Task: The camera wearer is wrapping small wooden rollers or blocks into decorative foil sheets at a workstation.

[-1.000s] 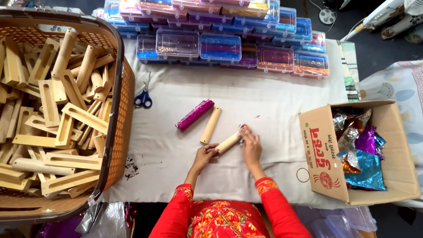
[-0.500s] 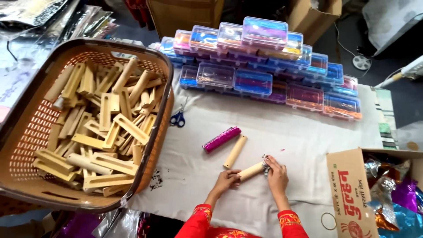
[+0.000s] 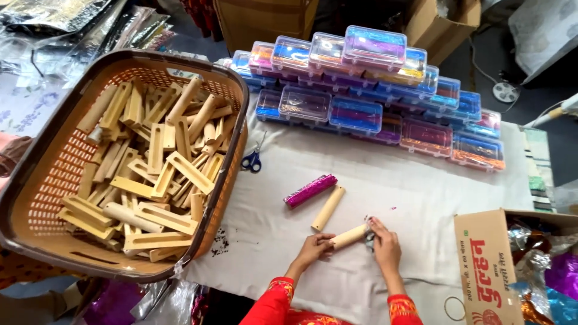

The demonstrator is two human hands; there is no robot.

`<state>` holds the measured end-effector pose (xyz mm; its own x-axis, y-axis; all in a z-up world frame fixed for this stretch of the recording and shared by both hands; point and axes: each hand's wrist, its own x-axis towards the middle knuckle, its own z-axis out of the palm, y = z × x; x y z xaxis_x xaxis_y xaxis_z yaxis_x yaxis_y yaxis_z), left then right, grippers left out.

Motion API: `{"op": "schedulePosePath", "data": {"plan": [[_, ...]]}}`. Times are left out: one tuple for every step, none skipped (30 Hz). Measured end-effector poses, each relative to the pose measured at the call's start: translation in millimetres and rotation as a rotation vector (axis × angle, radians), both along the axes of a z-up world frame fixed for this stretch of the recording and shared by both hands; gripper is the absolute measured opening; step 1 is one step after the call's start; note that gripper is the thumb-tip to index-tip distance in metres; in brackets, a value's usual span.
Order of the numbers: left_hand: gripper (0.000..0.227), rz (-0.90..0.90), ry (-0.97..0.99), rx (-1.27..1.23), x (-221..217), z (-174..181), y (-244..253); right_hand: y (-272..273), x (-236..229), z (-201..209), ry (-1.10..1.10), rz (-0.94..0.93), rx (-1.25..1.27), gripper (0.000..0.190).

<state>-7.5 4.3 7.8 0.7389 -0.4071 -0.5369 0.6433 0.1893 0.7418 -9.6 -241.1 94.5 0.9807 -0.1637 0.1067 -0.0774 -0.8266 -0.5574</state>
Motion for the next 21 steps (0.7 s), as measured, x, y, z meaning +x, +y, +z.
{"op": "schedulePosePath", "data": {"plan": [[0.04, -0.007, -0.003, -0.009, 2, -1, -1, 3, 2, -4, -0.003, -0.007, -0.009, 0.054], [0.04, -0.004, 0.0, -0.003, 4, -2, -1, 5, 4, -8, -0.009, -0.053, -0.042, 0.052], [0.04, -0.006, 0.007, 0.002, 5, -3, -2, 8, 4, -11, -0.009, -0.102, -0.076, 0.05], [0.04, -0.018, 0.008, -0.006, 2, 0, -2, 19, -12, -23, -0.008, -0.114, -0.084, 0.05], [0.04, -0.024, 0.031, 0.001, 2, 3, -3, 29, -25, -35, -0.084, -0.016, -0.059, 0.048], [0.04, -0.029, 0.054, 0.009, 1, 5, -4, 39, -38, -48, -0.158, 0.083, -0.035, 0.045], [0.04, -0.029, 0.041, 0.003, 10, -6, -1, 59, -36, -29, -0.171, 0.084, -0.042, 0.045], [0.04, -0.022, 0.015, 0.014, 20, -18, 2, 79, -34, -11, -0.193, 0.195, 0.022, 0.047], [0.04, -0.024, 0.013, 0.019, 11, -32, -2, 94, -49, 8, -0.189, 0.297, 0.081, 0.051], [0.04, -0.033, 0.023, 0.006, 10, -25, 0, 93, -45, 19, -0.178, 0.288, 0.068, 0.051], [0.039, -0.029, 0.023, -0.01, 6, -19, -1, 90, -44, 30, -0.102, 0.286, 0.111, 0.047], [0.039, -0.025, 0.024, -0.026, 2, -11, -2, 87, -42, 42, -0.027, 0.283, 0.155, 0.044], [0.039, -0.037, 0.023, -0.036, 4, -10, -2, 74, -39, 32, -0.027, 0.271, 0.145, 0.044], [0.04, -0.036, 0.041, -0.038, 5, -8, -1, 62, -36, 24, 0.016, 0.253, 0.075, 0.043], [0.04, -0.027, 0.055, -0.04, 9, -5, -1, 49, -29, 16, 0.055, 0.242, 0.004, 0.045], [0.04, -0.032, 0.051, -0.05, 5, -9, -1, 41, -23, 18, 0.052, 0.237, -0.007, 0.045], [0.041, -0.028, 0.05, -0.039, 2, -14, -4, 31, -15, 20, 0.01, 0.216, 0.019, 0.047], [0.041, -0.023, 0.05, -0.029, -1, -18, -7, 21, -6, 23, -0.031, 0.196, 0.044, 0.05], [0.041, -0.022, 0.033, -0.029, 8, -13, -8, 13, 0, 18, -0.048, 0.197, 0.043, 0.05], [0.041, -0.018, 0.03, -0.017, 17, -7, -9, 6, 6, 13, -0.087, 0.146, 0.013, 0.048], [0.041, -0.012, 0.045, 0.003, 12, -3, -4, 4, 1, 5, -0.108, 0.094, -0.005, 0.046]]}}
